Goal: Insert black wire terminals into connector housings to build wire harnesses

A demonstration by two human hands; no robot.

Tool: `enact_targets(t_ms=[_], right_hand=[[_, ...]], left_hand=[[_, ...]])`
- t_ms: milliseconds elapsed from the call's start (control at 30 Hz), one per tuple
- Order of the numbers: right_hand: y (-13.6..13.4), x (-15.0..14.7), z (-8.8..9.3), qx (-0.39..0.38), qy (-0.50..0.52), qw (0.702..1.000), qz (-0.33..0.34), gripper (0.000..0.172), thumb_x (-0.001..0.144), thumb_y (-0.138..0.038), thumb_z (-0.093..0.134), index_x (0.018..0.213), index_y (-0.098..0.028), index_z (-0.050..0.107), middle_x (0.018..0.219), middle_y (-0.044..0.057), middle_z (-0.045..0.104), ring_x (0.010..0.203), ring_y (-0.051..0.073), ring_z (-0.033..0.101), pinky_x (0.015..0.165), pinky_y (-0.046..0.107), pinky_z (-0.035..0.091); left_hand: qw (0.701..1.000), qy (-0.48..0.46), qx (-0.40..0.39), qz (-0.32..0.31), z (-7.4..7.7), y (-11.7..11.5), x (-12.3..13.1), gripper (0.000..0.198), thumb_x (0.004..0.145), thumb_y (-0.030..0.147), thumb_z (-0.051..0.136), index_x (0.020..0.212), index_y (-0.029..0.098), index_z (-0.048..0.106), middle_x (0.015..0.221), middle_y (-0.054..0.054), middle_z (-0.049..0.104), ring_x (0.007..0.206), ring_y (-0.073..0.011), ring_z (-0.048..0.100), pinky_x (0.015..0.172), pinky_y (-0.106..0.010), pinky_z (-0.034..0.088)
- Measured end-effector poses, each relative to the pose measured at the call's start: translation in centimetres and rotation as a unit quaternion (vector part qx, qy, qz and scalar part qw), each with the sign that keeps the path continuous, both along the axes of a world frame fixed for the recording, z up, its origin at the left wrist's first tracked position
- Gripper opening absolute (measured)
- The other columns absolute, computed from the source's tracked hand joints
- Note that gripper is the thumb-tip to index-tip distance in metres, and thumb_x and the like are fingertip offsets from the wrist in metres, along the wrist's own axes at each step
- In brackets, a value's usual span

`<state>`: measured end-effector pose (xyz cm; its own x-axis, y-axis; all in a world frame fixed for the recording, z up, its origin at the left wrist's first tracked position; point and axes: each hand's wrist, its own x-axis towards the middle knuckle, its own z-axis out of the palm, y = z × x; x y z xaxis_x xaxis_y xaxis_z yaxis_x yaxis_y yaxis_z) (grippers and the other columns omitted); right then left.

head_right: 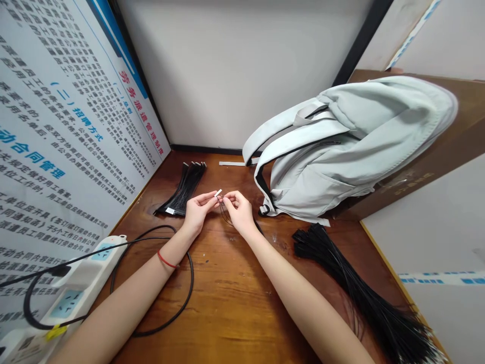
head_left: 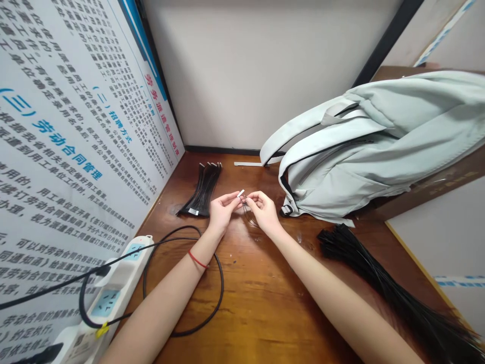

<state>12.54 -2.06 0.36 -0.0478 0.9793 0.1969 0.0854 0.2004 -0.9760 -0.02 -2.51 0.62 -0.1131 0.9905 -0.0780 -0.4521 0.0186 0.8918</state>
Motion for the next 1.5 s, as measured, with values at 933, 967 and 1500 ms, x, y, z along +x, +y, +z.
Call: enact_targets(t_ms=[933,967,1500], right_hand=[[-0.51,-0.03,0.11,0.013,-0.065,0.998,0.02,0.017,0.08,-0.035,0.05,0.074,-0.019,0.053,0.07,0.0,0.054,0.065,0.014,0.052,0.061,0.026,0.043],[-0.49,-0.05,0.05,0.013,-0.063,0.998,0.019,0.017,0.08,-0.035,0.05,0.074,-0.019,0.053,0.07,0.0,0.054,0.065,0.014,0.052,0.061,0.026,0.043],[-0.34,-0.05,-0.46,0.025,-0.057,0.998,0.007,0.02,0.079,-0.037,0.052,0.073,-0.018,0.053,0.07,0.0,0.055,0.064,0.014,0.052,0.062,0.026,0.043]], left_hand=[[0.993,0.112,0.036,0.019,-0.61,0.06,0.02,0.025,0.055,0.026,0.077,0.076,0.014,0.072,0.081,-0.009,0.073,0.072,-0.0177,0.066,0.072,-0.031,0.052],[0.993,0.111,0.035,0.019,-0.59,0.05,0.03,0.025,0.055,0.025,0.077,0.076,0.014,0.072,0.08,-0.008,0.073,0.072,-0.0177,0.066,0.071,-0.031,0.052],[0.991,0.126,0.041,0.022,-0.67,0.08,0.0,0.024,0.056,0.025,0.076,0.077,0.014,0.073,0.081,-0.009,0.073,0.071,-0.0165,0.065,0.071,-0.03,0.051]])
